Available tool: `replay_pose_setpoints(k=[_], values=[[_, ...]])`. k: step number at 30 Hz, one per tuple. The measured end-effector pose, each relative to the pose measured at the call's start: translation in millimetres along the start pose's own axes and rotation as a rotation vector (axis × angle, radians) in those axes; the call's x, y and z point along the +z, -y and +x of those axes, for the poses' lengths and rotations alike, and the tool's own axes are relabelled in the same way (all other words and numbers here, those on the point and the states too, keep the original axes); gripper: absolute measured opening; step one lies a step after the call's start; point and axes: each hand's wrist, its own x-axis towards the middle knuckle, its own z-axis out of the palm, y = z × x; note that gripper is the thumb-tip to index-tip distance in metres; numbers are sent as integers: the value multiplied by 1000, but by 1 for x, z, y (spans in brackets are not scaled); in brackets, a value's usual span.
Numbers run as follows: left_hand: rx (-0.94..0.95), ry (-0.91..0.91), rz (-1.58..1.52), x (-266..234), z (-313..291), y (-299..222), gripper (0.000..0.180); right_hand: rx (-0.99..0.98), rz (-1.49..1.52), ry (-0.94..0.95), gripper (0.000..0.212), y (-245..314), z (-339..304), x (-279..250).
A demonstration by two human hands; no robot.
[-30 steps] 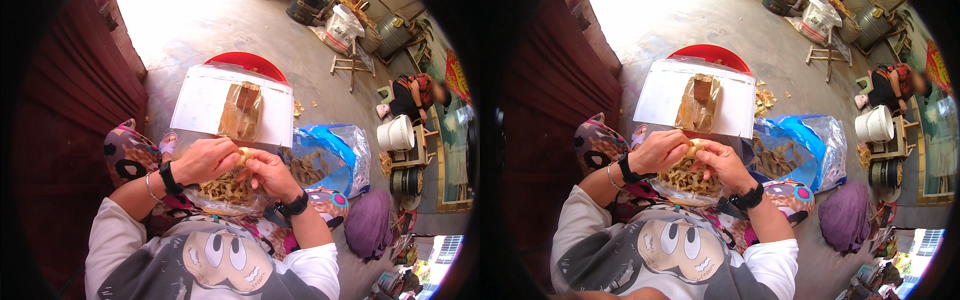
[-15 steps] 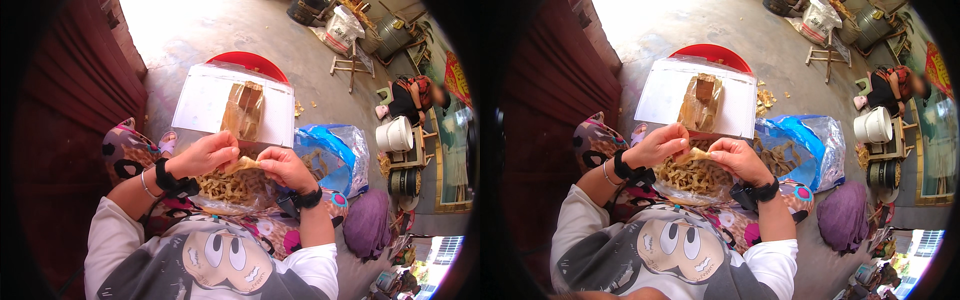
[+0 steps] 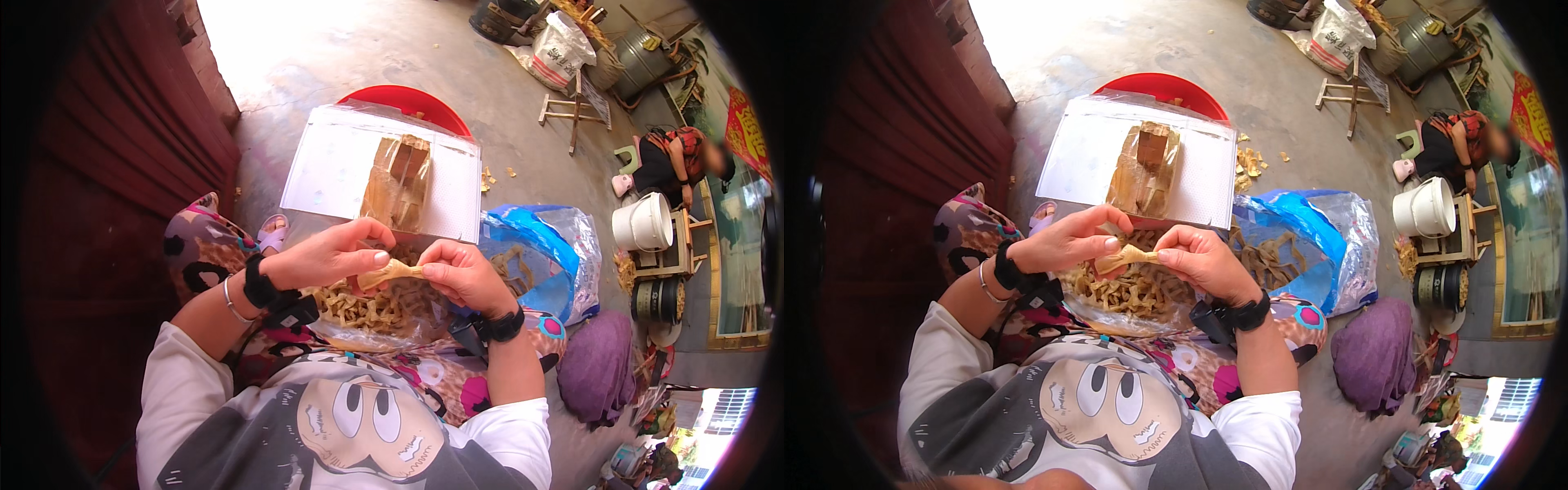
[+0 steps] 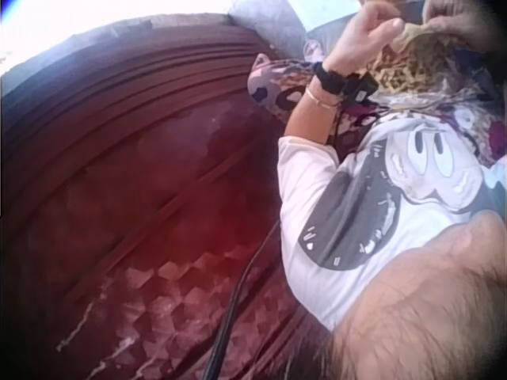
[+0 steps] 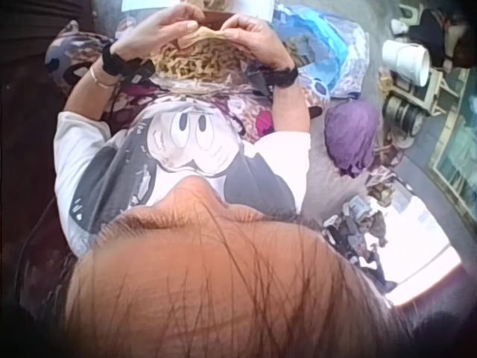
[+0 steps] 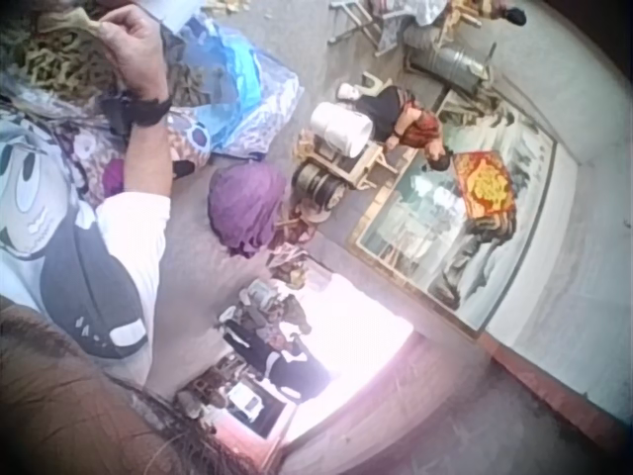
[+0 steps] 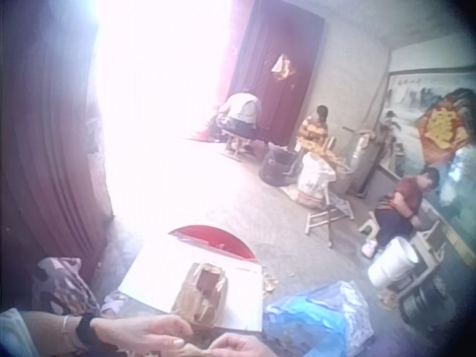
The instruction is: The person processes dried plant material by hand, peeling and separating thin layers from a larger strip and placing the processed pieces into a container.
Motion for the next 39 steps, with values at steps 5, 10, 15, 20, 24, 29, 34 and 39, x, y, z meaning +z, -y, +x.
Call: replay_pose_setpoints(k=[5,10,15,20,24,29,34,39], values=[[-42,67,-104,5,5,12,9,-34,-83,71,10,-2,11,15],[-12,103,4,-11,0,-5,7,-81,-169,29,13,0,10,6],[346,-206,916,-12,-3,-17,12,-154,-452,-122,13,4,14,-2],[720,-507,1153,-14,23,-7,10,-389,-577,-481,17,10,32,-6],[723,-595,1266,-20,35,-9,9,-441,-628,-555,17,7,47,0],[547,-625,1424,-30,29,3,11,-338,-1329,-805,19,-17,53,-26],[725,-518,1214,1,5,-10,24,-148,-134,-265,20,-4,26,1],[897,-387,1412,-3,4,-3,26,-89,-55,-31,22,2,6,23]])
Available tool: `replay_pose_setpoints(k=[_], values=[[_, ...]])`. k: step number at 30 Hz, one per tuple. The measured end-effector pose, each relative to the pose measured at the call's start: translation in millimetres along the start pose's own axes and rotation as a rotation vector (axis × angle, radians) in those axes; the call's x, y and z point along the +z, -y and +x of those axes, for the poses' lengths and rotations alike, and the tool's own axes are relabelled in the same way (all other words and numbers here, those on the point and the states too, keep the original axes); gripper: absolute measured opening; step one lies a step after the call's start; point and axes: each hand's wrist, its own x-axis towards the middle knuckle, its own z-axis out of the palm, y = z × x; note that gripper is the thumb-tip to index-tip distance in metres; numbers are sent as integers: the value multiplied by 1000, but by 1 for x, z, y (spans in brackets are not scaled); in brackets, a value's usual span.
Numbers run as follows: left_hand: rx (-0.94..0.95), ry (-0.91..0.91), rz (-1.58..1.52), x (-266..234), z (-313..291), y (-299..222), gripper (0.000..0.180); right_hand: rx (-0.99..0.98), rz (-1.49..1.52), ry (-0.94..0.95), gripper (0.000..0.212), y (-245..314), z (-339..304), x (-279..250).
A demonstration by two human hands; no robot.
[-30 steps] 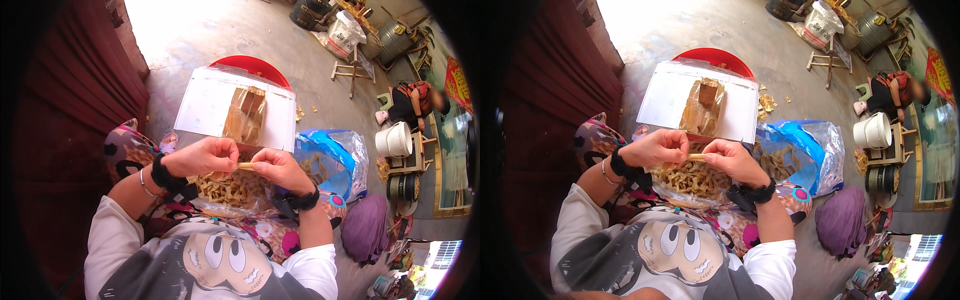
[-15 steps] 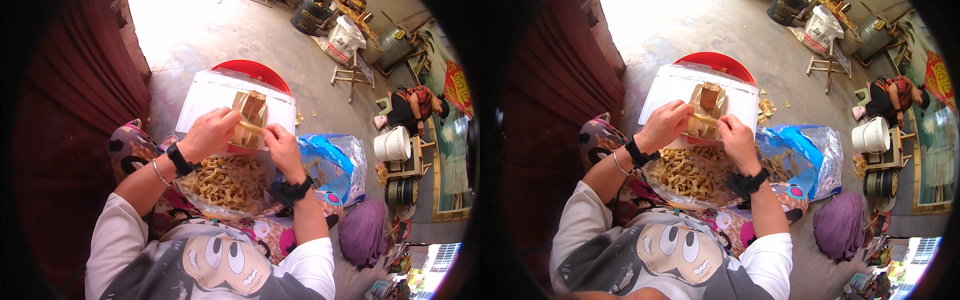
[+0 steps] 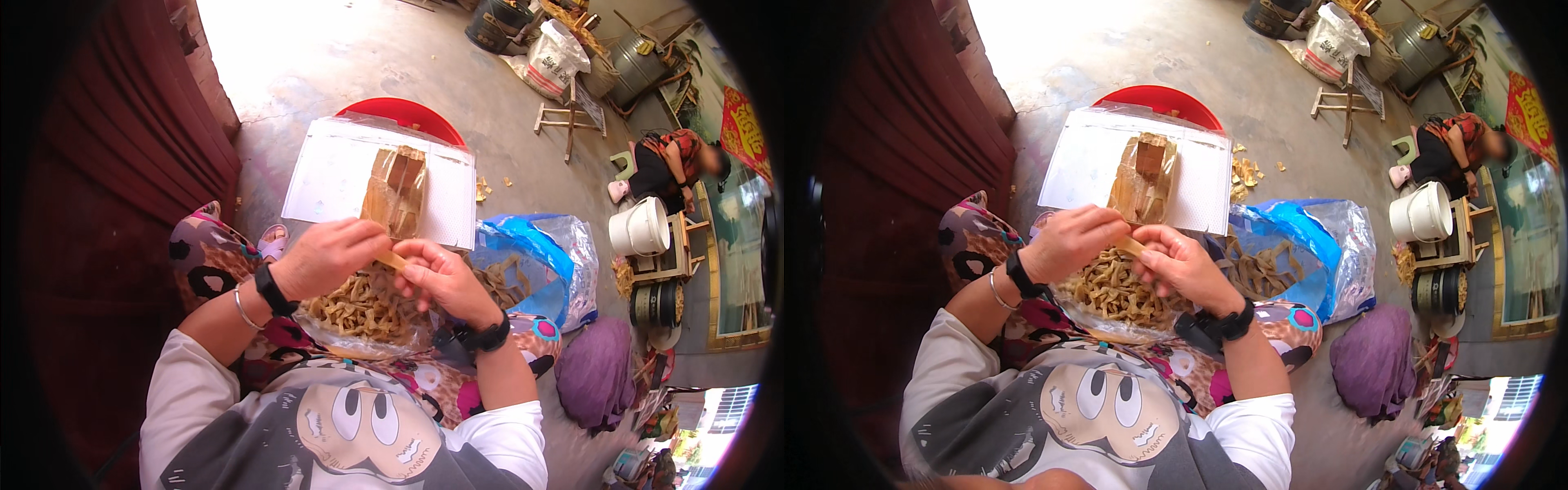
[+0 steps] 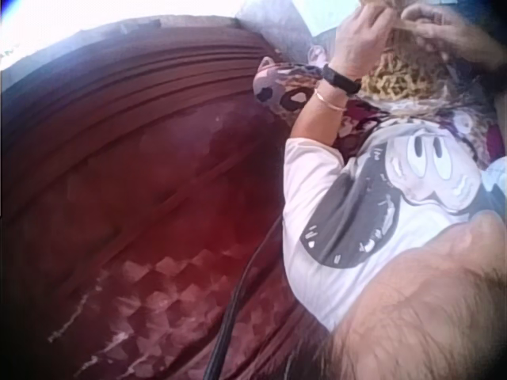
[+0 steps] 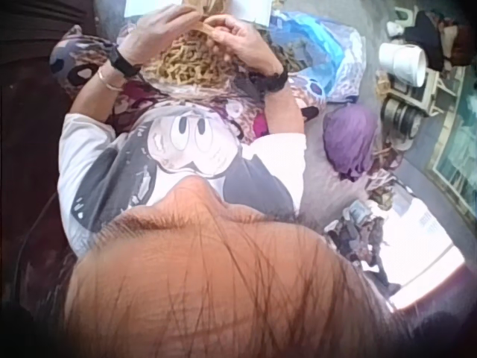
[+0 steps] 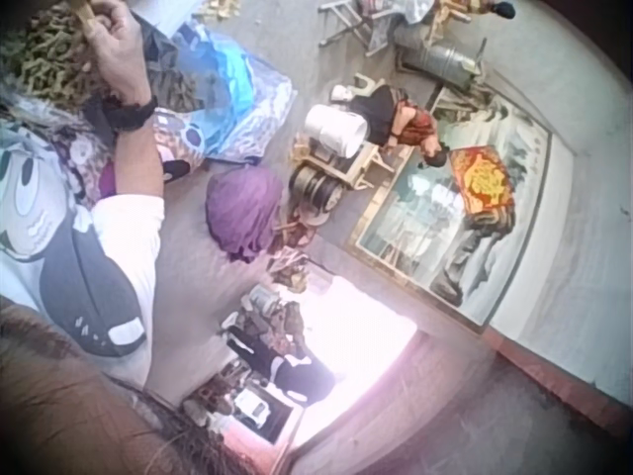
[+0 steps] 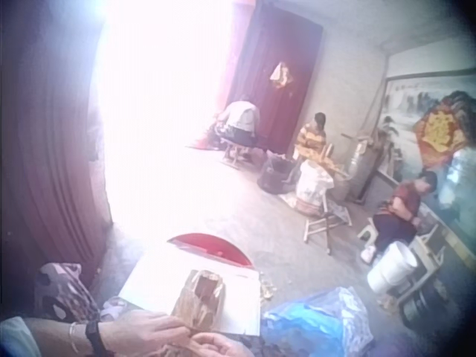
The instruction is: The person processes dried plant material by hand, peeling and separating thin layers from a larger strip and placing the processed pieces into a container.
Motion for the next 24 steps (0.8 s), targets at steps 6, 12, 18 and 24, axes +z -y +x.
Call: replay_pose_setpoints(k=[6,12,18,24], values=[[-234,121,41,-3,-5,20,18,-21,286,123,27,-4,-15,-35],[-703,711,-1123,5,-3,-17,27,-394,-432,88,42,-9,-2,-3],[-686,229,-1263,8,5,-7,20,-181,-48,-74,23,-7,-4,5],[-480,279,-542,17,1,-12,20,-43,345,-148,20,-18,-1,-6]])
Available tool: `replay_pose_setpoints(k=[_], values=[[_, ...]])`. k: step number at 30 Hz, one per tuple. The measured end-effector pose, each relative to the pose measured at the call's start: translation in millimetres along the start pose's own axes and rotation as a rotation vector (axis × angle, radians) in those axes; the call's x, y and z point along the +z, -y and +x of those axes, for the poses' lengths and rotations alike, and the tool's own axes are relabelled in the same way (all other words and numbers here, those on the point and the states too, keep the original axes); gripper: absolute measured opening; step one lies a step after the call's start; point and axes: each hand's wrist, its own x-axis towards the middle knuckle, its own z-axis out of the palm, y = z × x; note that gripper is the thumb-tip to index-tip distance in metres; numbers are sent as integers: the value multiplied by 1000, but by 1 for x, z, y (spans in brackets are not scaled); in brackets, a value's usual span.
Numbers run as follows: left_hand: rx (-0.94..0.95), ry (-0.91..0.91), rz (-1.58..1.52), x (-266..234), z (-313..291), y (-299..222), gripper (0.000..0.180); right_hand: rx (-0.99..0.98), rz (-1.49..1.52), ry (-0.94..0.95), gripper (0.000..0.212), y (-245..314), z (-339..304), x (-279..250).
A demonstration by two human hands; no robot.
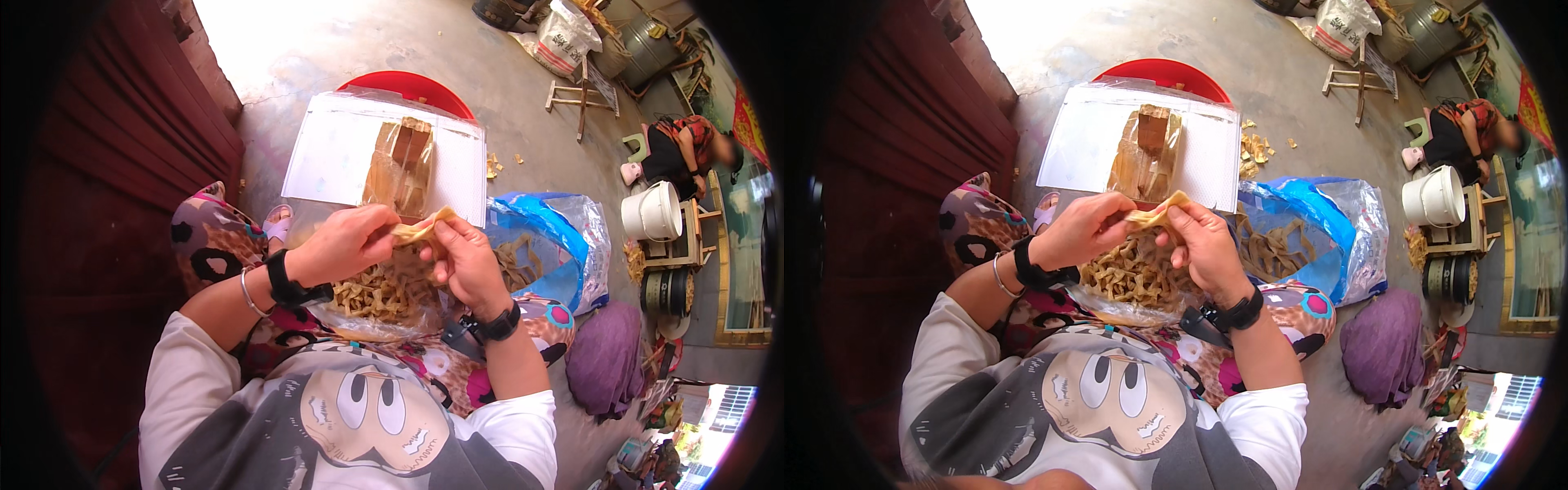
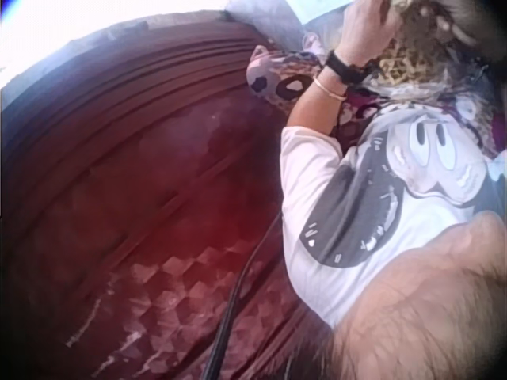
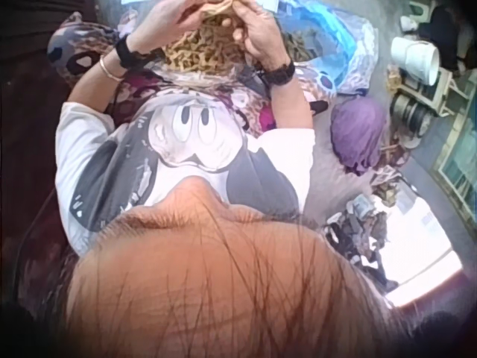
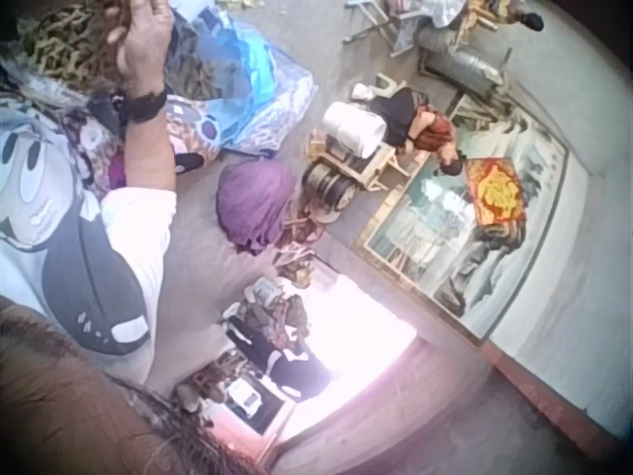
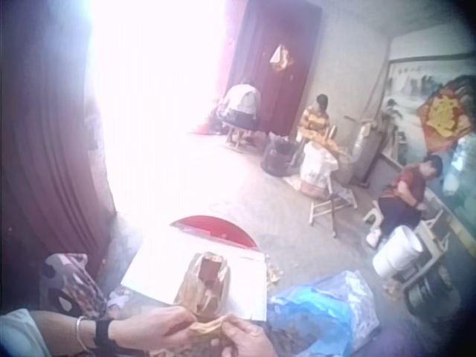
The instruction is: The person processes dried plant material by hand, peeling and separating thin layers from a larger strip and placing the processed pieces into a container.
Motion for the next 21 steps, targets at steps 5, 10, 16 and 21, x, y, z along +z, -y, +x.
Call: replay_pose_setpoints(k=[5,10,16,21], values=[[455,-47,48,8,-4,-3,18,247,207,148,18,-16,1,5],[56,-16,8,15,-10,13,13,-9,-212,-15,29,-44,1,8],[-27,-25,72,29,-16,23,19,-300,-735,-121,25,-53,4,9],[111,-64,110,17,-6,9,27,-150,-325,-28,18,-34,5,6]])
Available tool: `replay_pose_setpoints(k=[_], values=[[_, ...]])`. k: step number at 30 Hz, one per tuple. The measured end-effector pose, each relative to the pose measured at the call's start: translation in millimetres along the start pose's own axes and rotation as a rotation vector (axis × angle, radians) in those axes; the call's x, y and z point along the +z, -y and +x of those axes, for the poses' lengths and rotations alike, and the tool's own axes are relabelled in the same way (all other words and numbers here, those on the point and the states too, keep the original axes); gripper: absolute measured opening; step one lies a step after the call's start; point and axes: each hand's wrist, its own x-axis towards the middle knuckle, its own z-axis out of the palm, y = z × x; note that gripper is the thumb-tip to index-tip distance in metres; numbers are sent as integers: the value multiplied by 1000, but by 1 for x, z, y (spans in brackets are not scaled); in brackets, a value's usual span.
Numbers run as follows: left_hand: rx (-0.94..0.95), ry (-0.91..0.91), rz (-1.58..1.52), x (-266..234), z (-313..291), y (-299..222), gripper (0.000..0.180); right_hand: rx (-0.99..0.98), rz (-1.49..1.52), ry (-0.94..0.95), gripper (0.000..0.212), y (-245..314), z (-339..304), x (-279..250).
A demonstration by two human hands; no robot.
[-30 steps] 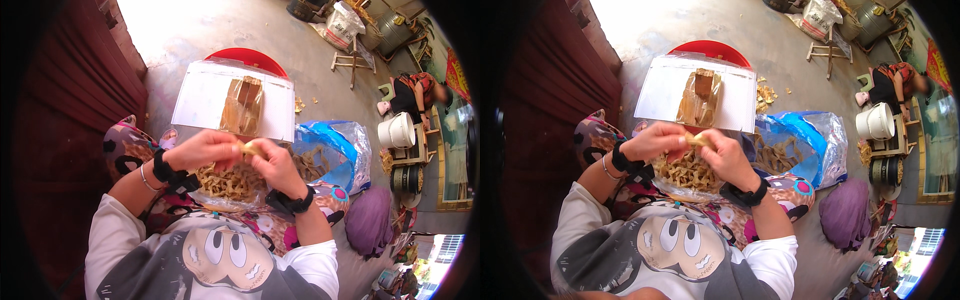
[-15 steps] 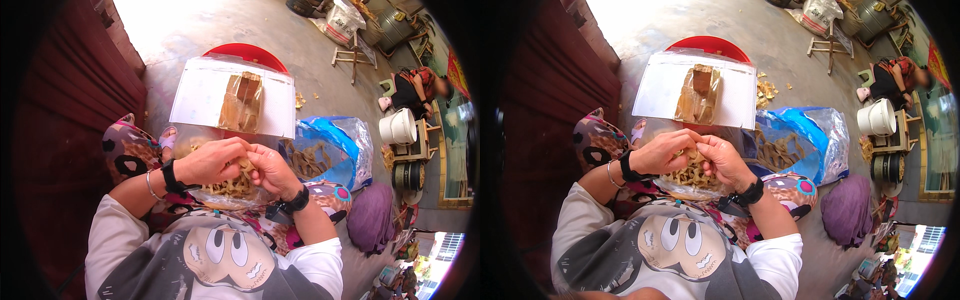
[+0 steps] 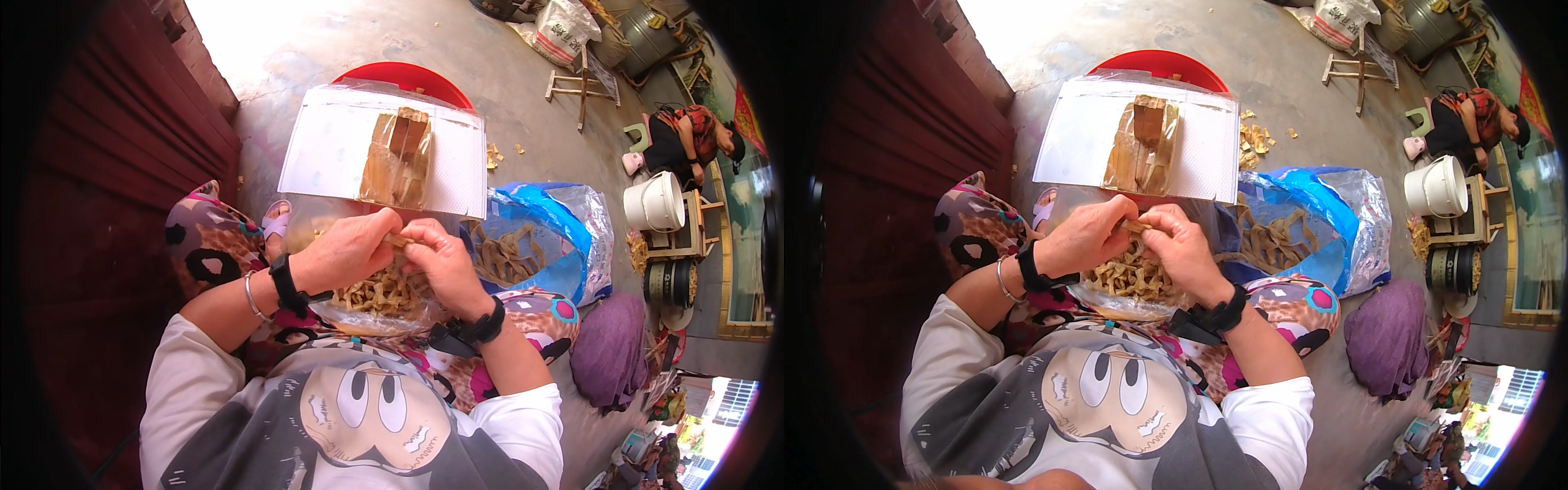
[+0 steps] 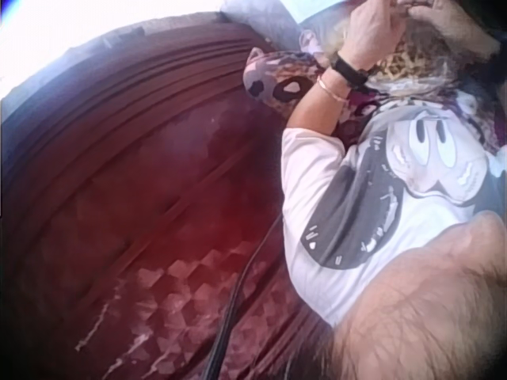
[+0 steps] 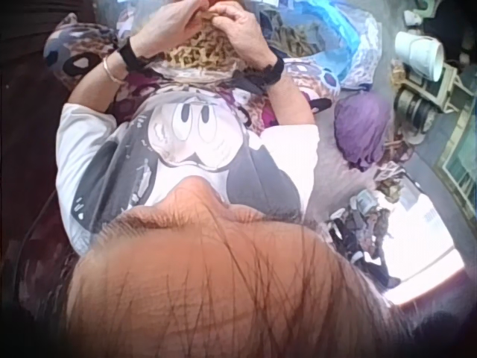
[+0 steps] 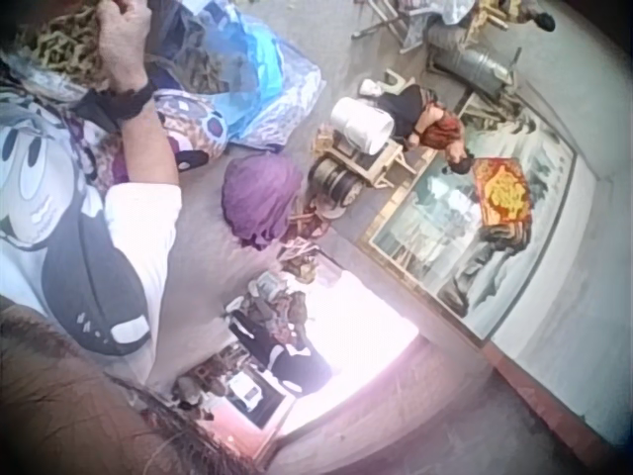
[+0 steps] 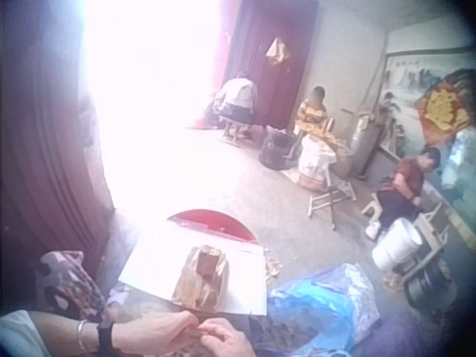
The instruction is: The person processes dried plant material by hand, peeling and separating thin layers from a larger strip and placing the processed pieces into a container.
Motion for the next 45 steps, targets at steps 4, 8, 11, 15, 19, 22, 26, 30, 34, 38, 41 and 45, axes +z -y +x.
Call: replay_pose_setpoints(k=[4,8,11,15,19,22,26,30,34,38,41,45], values=[[41,-6,50,-10,4,-6,19,154,485,141,21,4,-2,-2],[57,-89,118,-3,1,8,14,228,104,135,26,13,-4,-7],[-91,-25,-18,0,-2,8,11,394,257,169,29,11,-4,-9],[-65,-8,-94,-2,-2,1,10,448,378,393,29,11,-5,-31],[4,-28,-157,-6,2,2,12,356,443,214,29,2,-2,-24],[16,38,100,-3,-1,3,16,389,364,125,26,20,-3,-11],[-343,171,-495,-23,4,-3,23,342,-24,66,17,44,-6,-37],[-319,251,-649,-29,1,-13,23,249,46,80,13,44,-3,-48],[-235,246,-655,-37,-5,-20,26,224,36,76,13,40,2,-57],[-238,206,-697,-33,-4,-8,18,175,26,93,12,40,4,-53],[-413,231,-1046,-32,2,-1,14,177,7,94,9,44,3,-37],[-507,249,-1150,-25,1,-6,8,152,-34,188,12,44,8,-25]])
